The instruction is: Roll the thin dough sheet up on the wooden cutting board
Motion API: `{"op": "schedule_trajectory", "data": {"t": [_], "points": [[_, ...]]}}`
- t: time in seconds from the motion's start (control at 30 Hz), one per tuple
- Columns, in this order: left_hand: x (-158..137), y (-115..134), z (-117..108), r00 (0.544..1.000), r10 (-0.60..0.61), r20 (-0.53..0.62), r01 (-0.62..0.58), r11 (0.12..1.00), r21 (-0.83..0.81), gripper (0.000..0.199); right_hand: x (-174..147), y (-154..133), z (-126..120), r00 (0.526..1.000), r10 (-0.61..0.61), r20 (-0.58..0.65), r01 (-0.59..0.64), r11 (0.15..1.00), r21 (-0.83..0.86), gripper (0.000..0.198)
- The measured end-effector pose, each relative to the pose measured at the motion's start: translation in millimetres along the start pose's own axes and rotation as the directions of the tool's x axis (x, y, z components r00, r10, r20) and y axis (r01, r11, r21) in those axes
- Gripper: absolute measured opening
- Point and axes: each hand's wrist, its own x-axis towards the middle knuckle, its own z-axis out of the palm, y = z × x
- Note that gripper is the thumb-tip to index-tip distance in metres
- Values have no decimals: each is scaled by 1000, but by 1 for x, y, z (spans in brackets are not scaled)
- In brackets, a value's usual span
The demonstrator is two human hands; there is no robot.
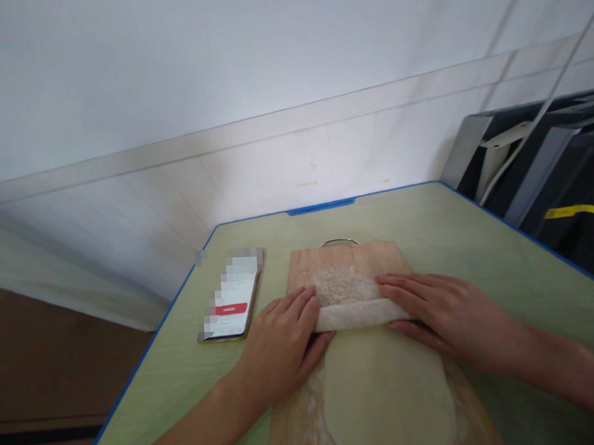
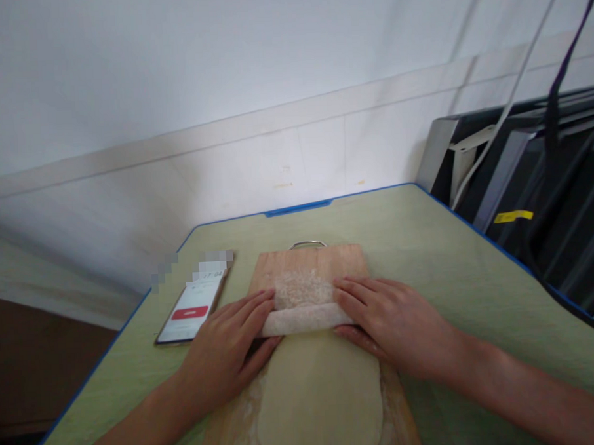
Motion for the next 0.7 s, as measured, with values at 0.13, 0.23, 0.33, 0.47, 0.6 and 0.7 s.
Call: {"op": "schedule_trajectory", "data": {"t": [0.13,0.23,0.33,0.47,0.6,0.7], "points": [[1,1,-1,1000,-8,0,8,1000,-9,28,0,0,1,1000,3,-7,-3,1000,3,30],[1,0,-1,1000,-8,6,9,1000,-14,28,-1,1,2,1000,-5,-5,5,1000,-10,31],[1,0,0,1000,-3,3,3,1000,-11,29,-2,2,2,1000,-13,4,13,1000,-27,31],[0,0,0,1000,-3,-3,3,1000,0,28,-3,2,1,1000,-15,15,15,1000,-8,32],[0,0,-1,1000,5,-14,-5,1000,-3,29,-4,2,2,1000,-11,-3,11,1000,15,35],[0,-1,-1,1000,9,-16,-9,1000,-9,29,-5,2,4,1000,3,-9,-3,1000,15,34]]}}
